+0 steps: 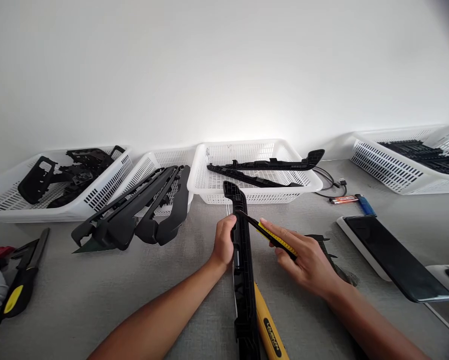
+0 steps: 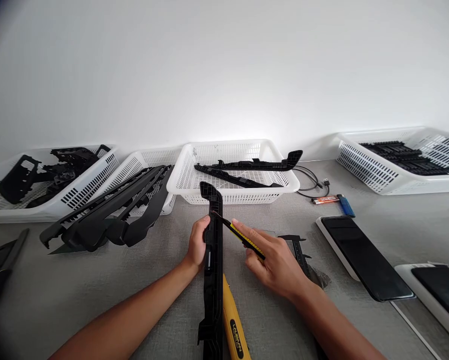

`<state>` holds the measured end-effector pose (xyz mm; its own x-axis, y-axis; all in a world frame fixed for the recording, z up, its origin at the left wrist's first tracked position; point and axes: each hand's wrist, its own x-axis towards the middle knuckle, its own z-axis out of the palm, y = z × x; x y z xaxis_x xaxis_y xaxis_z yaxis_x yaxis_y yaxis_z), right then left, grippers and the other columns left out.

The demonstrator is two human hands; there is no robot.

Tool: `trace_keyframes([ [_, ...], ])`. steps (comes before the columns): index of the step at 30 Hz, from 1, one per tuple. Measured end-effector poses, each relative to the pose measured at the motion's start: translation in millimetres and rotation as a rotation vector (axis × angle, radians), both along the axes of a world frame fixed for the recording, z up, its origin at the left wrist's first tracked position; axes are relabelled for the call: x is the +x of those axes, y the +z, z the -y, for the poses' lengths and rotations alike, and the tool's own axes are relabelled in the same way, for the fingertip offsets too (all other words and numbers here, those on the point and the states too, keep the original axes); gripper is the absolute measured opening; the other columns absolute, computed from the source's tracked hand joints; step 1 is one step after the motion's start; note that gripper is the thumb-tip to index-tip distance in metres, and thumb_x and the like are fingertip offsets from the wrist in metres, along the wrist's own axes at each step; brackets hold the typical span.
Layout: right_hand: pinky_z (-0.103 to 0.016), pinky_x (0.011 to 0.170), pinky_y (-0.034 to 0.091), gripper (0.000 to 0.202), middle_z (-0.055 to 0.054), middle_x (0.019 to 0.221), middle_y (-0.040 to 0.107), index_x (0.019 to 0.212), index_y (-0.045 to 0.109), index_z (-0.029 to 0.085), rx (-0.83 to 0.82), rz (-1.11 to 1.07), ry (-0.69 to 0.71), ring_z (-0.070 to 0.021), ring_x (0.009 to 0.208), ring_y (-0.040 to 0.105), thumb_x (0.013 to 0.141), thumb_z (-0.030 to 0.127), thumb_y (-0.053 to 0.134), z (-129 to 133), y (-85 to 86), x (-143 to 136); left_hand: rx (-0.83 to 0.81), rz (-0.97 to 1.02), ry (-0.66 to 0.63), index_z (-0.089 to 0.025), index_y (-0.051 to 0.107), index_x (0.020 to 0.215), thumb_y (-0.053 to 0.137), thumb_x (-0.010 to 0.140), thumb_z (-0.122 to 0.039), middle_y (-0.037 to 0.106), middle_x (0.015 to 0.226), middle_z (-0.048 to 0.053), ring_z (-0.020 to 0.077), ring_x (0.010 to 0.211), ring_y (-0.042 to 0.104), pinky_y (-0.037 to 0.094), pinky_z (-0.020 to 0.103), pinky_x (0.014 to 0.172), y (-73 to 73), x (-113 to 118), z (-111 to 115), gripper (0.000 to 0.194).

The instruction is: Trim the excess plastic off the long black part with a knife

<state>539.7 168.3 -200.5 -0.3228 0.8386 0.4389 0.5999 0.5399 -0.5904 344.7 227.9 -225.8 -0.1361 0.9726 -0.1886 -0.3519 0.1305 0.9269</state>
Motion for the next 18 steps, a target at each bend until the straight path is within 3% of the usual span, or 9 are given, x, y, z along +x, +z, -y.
trace_keyframes([
  [4,-0.021,0.077,0.060,0.062,-0.004,0.109,0.079,0.157,0.051,0.023,0.013,0.001,-0.018,-0.0131,0.084,0.076,0.096,0.012,0.046,1,-0.9,0,0.024,-0.012,-0.059,-0.023,0.058,0.063,0.074,0.082,-0.042,0.057,0.067,-0.001,0.0190,0.073,0.056,0.048,0.029,0.070,5.5,0,0,0.031],
  [8,-0.022,0.077,0.062,0.061,-0.006,0.120,0.079,0.156,0.053,0.022,0.031,0.002,-0.037,-0.0138,0.086,0.077,0.096,0.012,0.046,1,-1.2,-1,0.085,0.003,-0.129,-0.024,0.048,0.060,0.074,0.081,-0.050,0.047,0.062,-0.003,0.0156,0.062,0.045,0.043,0.029,0.060,6.9,0,1,0.042],
  [18,-0.027,0.092,0.064,0.063,-0.006,0.133,0.076,0.154,0.057,0.023,-0.001,0.005,-0.075,-0.0202,0.112,0.078,0.094,0.011,0.045,1,-0.5,-5,0.118,-0.021,-0.214,-0.024,0.043,0.059,0.068,0.081,-0.051,0.039,0.060,-0.004,0.0140,0.060,0.037,0.035,0.027,0.056,19.3,1,3,0.042],
])
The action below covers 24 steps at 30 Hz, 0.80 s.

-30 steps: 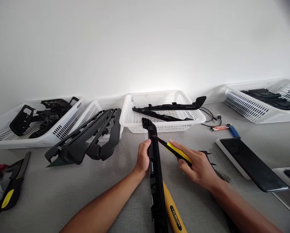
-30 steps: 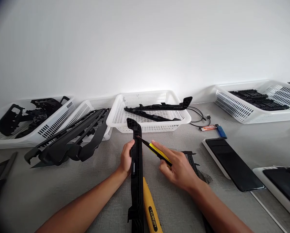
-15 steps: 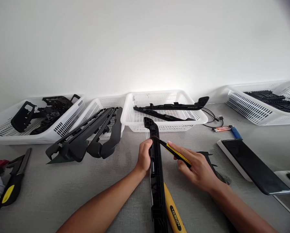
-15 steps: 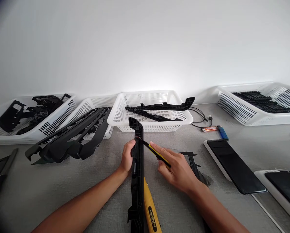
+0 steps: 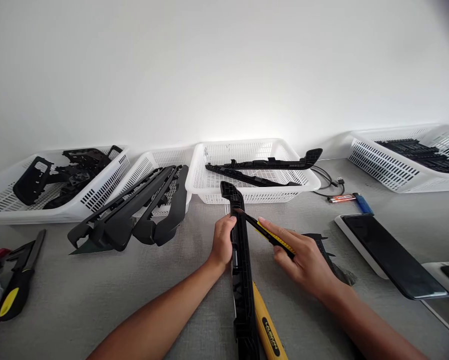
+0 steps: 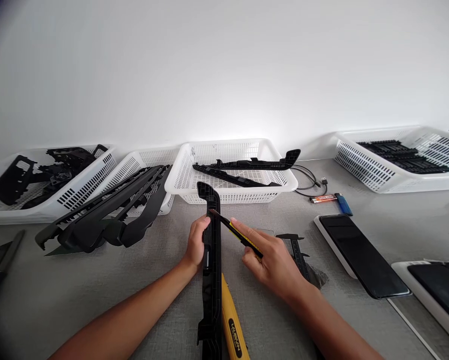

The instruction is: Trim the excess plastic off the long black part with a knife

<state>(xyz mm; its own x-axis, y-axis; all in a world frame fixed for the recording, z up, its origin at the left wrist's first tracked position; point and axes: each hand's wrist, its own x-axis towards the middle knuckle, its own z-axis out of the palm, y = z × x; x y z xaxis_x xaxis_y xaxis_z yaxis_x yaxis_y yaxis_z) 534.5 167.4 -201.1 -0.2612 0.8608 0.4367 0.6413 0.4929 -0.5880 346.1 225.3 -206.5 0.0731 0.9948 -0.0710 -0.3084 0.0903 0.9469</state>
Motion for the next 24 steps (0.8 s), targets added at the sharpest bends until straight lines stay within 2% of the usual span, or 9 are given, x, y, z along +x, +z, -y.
trace_keyframes([
  [4,-0.026,0.090,0.065,0.064,-0.005,0.130,0.077,0.154,0.058,0.024,-0.011,0.022,-0.036,-0.0204,0.109,0.079,0.092,0.011,0.047,3.0,-0.7,-2.4,0.015,-0.074,0.009,-0.024,0.042,0.061,0.064,0.081,-0.050,0.039,0.063,-0.004,0.0154,0.064,0.038,0.035,0.027,0.060,0.8,0.1,0.8,0.040],
  [8,-0.024,0.080,0.065,0.063,-0.007,0.120,0.080,0.153,0.059,0.022,0.013,0.082,-0.056,-0.0175,0.092,0.080,0.092,0.011,0.048,5.6,0.2,-5.4,0.048,-0.119,-0.048,-0.025,0.040,0.064,0.059,0.084,-0.048,0.038,0.064,-0.004,0.0156,0.065,0.036,0.035,0.028,0.062,-1.2,0.1,0.9,0.036],
  [15,-0.021,0.067,0.061,0.063,-0.005,0.108,0.080,0.153,0.058,0.023,0.044,0.112,-0.065,-0.0121,0.070,0.074,0.093,0.011,0.047,5.7,1.0,-5.9,0.007,-0.050,-0.066,-0.025,0.041,0.063,0.064,0.084,-0.051,0.039,0.063,-0.004,0.0151,0.062,0.035,0.035,0.028,0.059,-2.1,-0.6,1.9,0.040],
  [20,-0.025,0.075,0.064,0.061,-0.006,0.108,0.080,0.155,0.056,0.025,0.083,0.049,-0.076,-0.0172,0.086,0.078,0.096,0.013,0.046,4.6,-3.2,-0.2,-0.017,-0.012,-0.017,-0.024,0.050,0.064,0.071,0.080,-0.048,0.048,0.066,-0.002,0.0163,0.065,0.042,0.039,0.029,0.061,-5.6,-0.9,1.2,0.036],
  [24,-0.027,0.083,0.065,0.061,-0.006,0.108,0.080,0.155,0.056,0.024,0.079,0.037,-0.084,-0.0205,0.097,0.079,0.096,0.013,0.047,3.9,-5.1,2.5,-0.012,-0.006,-0.017,-0.024,0.049,0.063,0.069,0.082,-0.047,0.047,0.064,-0.003,0.0163,0.064,0.041,0.039,0.029,0.059,-5.3,-0.6,0.9,0.036],
])
